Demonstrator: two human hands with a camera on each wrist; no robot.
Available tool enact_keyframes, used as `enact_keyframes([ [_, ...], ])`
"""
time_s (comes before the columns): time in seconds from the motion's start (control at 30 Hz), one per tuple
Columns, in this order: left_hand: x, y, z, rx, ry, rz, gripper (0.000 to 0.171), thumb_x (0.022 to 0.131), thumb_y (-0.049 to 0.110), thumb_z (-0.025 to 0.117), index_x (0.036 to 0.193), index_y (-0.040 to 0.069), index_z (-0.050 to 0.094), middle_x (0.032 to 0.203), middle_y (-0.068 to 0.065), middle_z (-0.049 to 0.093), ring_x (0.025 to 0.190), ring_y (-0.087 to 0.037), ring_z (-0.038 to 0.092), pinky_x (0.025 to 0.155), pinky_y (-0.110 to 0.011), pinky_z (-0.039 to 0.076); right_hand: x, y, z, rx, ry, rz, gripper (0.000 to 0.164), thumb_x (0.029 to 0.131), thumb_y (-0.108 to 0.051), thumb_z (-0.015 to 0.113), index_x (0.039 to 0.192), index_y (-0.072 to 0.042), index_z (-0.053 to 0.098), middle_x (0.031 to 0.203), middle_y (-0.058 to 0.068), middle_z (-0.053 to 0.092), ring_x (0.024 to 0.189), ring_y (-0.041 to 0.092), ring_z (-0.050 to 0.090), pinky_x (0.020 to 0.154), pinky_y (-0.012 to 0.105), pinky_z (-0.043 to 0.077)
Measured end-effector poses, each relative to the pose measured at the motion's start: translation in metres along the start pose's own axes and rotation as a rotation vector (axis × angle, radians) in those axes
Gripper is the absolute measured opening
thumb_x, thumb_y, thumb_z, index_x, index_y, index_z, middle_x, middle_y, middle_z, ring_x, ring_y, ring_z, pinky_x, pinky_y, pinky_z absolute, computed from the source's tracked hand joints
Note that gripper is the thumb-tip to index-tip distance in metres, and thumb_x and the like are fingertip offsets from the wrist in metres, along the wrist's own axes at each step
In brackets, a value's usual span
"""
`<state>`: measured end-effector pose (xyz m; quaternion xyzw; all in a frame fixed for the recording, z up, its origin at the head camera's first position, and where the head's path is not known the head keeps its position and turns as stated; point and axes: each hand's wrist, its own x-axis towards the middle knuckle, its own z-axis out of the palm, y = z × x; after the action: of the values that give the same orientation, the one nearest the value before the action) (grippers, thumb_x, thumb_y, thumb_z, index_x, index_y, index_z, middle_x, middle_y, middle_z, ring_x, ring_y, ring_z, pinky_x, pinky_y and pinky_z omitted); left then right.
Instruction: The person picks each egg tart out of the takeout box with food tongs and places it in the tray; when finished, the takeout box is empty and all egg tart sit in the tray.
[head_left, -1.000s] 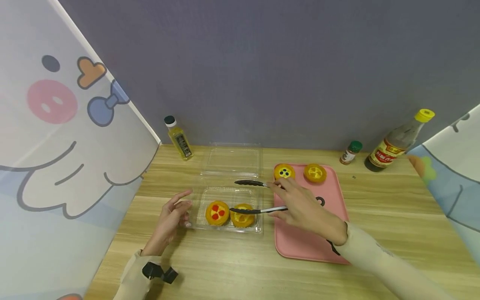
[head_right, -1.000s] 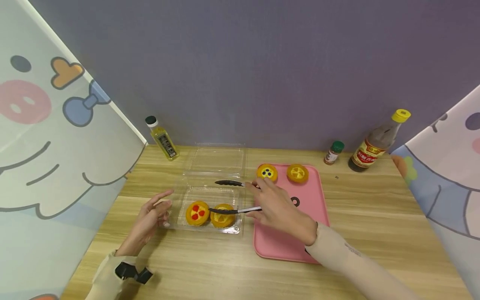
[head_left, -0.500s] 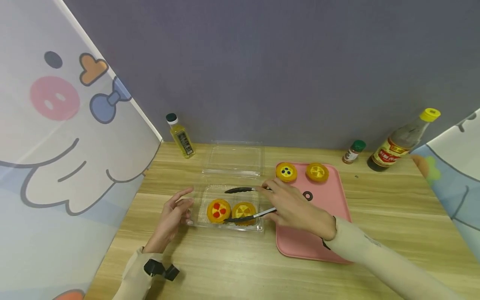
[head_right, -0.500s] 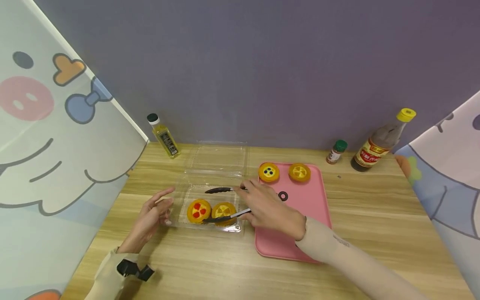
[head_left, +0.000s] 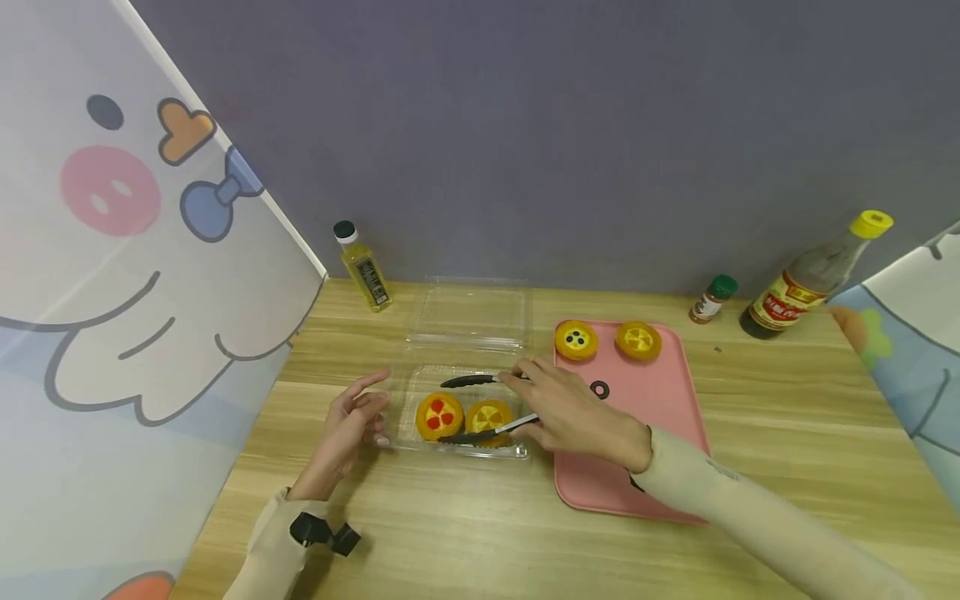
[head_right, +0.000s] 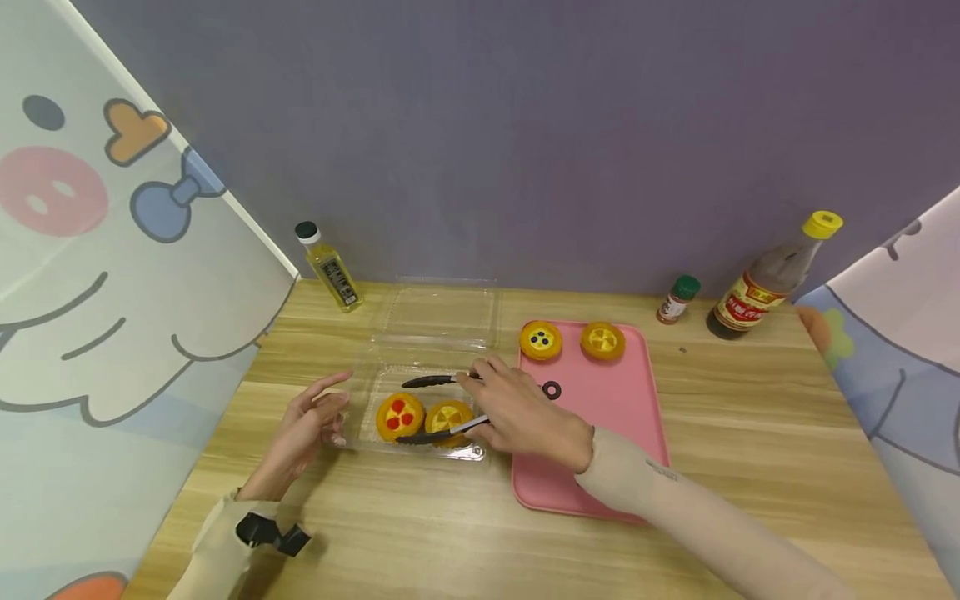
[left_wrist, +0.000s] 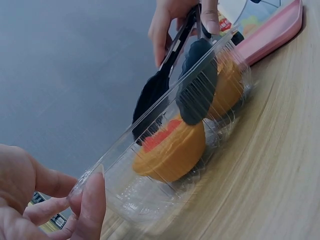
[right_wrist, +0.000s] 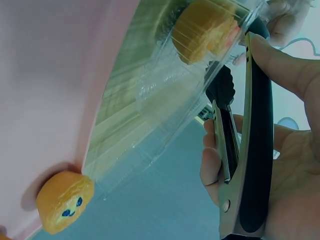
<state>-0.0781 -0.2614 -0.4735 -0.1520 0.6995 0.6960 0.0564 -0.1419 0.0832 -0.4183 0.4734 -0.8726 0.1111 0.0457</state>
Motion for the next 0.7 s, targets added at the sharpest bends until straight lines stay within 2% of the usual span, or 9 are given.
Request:
enact_keyframes([
  [0.5,0.000,0.000,-0.001,-0.004,-0.001,-0.003,0.051,0.106,0.010,0.058,0.155,0.012,0.046,0.098,0.001,0.063,0.062,-0.007,0.049,0.050,-0.020,0.050,0.017,-0.006,0.012,0.000,-0.036,-0.007,0.076,0.086,-0.045,0.085,0.145,-0.006,0.059,0.126,0.009,0.062,0.110,0.023,0.056,0.067,0.027,0.057],
  [0.7,-0.002,0.001,0.001,-0.001,0.009,-0.002,0.050,0.106,0.009,0.057,0.155,0.011,0.046,0.099,0.000,0.063,0.062,-0.007,0.048,0.050,-0.020,0.050,0.018,-0.009,0.015,-0.006,-0.041,0.002,0.072,0.089,-0.046,0.082,0.145,-0.007,0.060,0.129,0.010,0.062,0.111,0.025,0.058,0.068,0.030,0.059],
])
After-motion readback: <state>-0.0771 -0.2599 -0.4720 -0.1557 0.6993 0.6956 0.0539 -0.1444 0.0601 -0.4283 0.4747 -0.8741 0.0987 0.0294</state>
